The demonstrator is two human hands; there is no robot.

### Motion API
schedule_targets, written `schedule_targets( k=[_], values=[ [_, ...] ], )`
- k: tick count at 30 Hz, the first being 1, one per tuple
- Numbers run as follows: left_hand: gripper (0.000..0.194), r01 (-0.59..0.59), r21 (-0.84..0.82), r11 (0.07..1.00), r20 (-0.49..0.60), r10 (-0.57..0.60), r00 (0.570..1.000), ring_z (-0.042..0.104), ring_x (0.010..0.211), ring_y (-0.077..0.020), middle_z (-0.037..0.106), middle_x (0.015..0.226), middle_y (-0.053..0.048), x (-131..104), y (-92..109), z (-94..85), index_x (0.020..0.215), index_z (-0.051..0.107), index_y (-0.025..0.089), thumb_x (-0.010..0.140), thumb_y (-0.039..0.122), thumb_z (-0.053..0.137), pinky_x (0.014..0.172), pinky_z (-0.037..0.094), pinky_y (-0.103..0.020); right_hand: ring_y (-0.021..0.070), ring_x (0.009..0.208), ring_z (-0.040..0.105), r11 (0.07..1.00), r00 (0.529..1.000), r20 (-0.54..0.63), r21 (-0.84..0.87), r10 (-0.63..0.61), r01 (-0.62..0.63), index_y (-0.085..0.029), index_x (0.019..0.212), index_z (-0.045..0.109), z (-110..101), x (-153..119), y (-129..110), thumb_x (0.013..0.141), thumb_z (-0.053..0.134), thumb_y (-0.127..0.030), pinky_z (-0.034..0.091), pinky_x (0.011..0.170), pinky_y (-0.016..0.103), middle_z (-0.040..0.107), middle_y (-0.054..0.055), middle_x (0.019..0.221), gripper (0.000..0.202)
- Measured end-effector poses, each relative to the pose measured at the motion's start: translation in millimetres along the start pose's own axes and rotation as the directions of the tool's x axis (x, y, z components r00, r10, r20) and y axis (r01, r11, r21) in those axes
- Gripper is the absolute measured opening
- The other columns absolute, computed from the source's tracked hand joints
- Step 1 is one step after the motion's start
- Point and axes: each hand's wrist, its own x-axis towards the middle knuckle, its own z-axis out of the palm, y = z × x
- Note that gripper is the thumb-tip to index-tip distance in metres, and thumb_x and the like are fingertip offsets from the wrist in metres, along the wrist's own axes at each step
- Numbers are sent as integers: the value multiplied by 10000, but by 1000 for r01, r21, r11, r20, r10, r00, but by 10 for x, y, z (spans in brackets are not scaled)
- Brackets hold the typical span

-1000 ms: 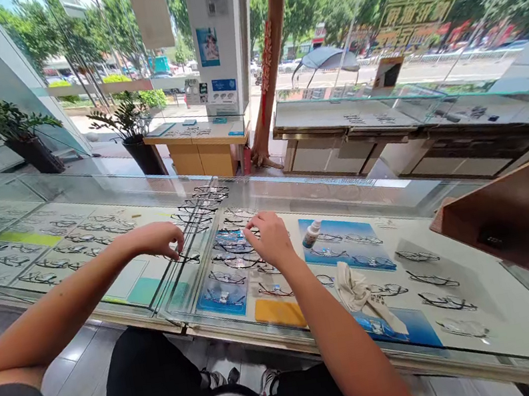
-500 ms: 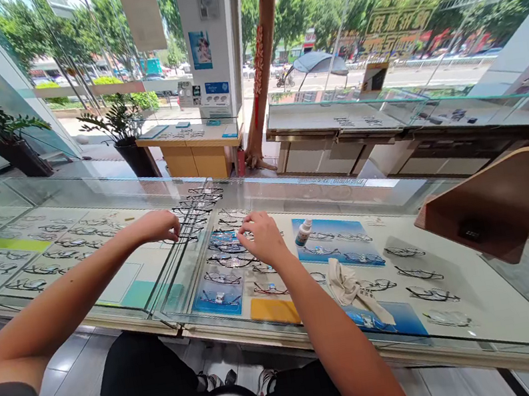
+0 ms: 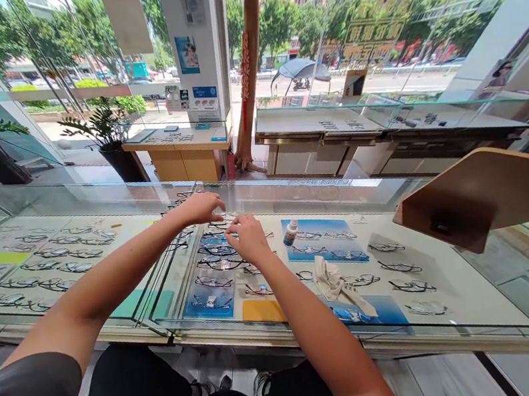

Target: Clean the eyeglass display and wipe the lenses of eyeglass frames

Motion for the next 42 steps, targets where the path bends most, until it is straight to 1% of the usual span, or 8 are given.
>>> schedule_targets(
  k=[4, 9, 18, 25, 31, 34, 36, 42],
  values=[
    [415, -98, 10, 995, -6, 98, 995, 691, 1242, -338, 799, 1296, -100, 260, 19, 200, 1229, 834, 237, 856, 402, 911, 1004, 522, -353, 311, 1173, 601, 1000, 1000, -16, -8, 1, -2, -239, 1050, 854, 9, -10, -4, 1045, 782, -239, 463, 1010, 447, 725, 90, 1168, 73],
    [314, -85, -16, 996, 6, 85, 996, 720, 1154, -317, 838, 1123, -75, 368, -36, 362, 1170, 828, 237, 906, 404, 859, 932, 510, -342, 307, 1195, 597, 1000, 1000, 5, -26, 11, -11, -237, 1062, 854, 32, -3, -38, 1049, 786, -235, 464, 1024, 448, 724, 89, 1175, 70],
    [204, -66, 45, 997, 82, 63, 995, 723, 1134, -302, 854, 1052, -72, 581, -118, 350, 1053, 883, 267, 889, 387, 869, 1001, 451, -366, 309, 1195, 583, 999, 998, 60, -33, 33, -31, -245, 1090, 856, 47, -3, -66, 1065, 770, -230, 447, 1047, 454, 723, 90, 1207, 91],
    [157, -24, 46, 999, 40, 22, 999, 682, 1145, -305, 845, 1031, -76, 738, -244, 337, 986, 880, 264, 861, 358, 892, 986, 443, -351, 305, 1159, 589, 999, 999, 31, -32, 13, -12, -232, 1069, 845, 77, -3, -41, 1058, 771, -257, 459, 1007, 445, 719, 98, 1164, 79],
    [230, -49, 29, 998, -7, 49, 999, 663, 1186, -313, 797, 1257, -111, 618, -251, 206, 1019, 887, 243, 882, 428, 878, 947, 466, -334, 305, 1142, 604, 1000, 998, -60, 10, 16, -15, -218, 1046, 822, 24, -19, -27, 1064, 730, -257, 461, 1002, 441, 720, 100, 1143, 102],
    [216, -114, -109, 987, 165, 131, 977, 713, 970, -250, 832, 1102, -60, 494, -205, 213, 1019, 899, 258, 890, 425, 854, 806, 471, -298, 304, 1133, 599, 996, 980, -181, 39, 87, -81, -211, 1026, 803, -41, -12, -18, 1078, 675, -260, 451, 994, 431, 717, 105, 1147, 147],
    [198, -133, -177, 975, 252, 176, 952, 716, 883, -230, 845, 1015, -33, 429, -166, 252, 1004, 907, 271, 864, 403, 860, 747, 460, -290, 306, 1141, 593, 992, 971, -203, 49, 125, -117, -209, 1020, 801, -61, -4, -19, 1081, 661, -261, 445, 993, 427, 714, 107, 1151, 161],
    [168, -137, -264, 955, 275, 211, 938, 690, 753, -198, 839, 868, -25, 354, -107, 329, 937, 906, 243, 889, 354, 790, 669, 430, -280, 301, 1129, 592, 995, 991, -99, 50, 94, -89, -224, 1029, 832, -19, 6, -32, 1055, 724, -267, 445, 984, 416, 715, 96, 1097, 119]
  ],
)
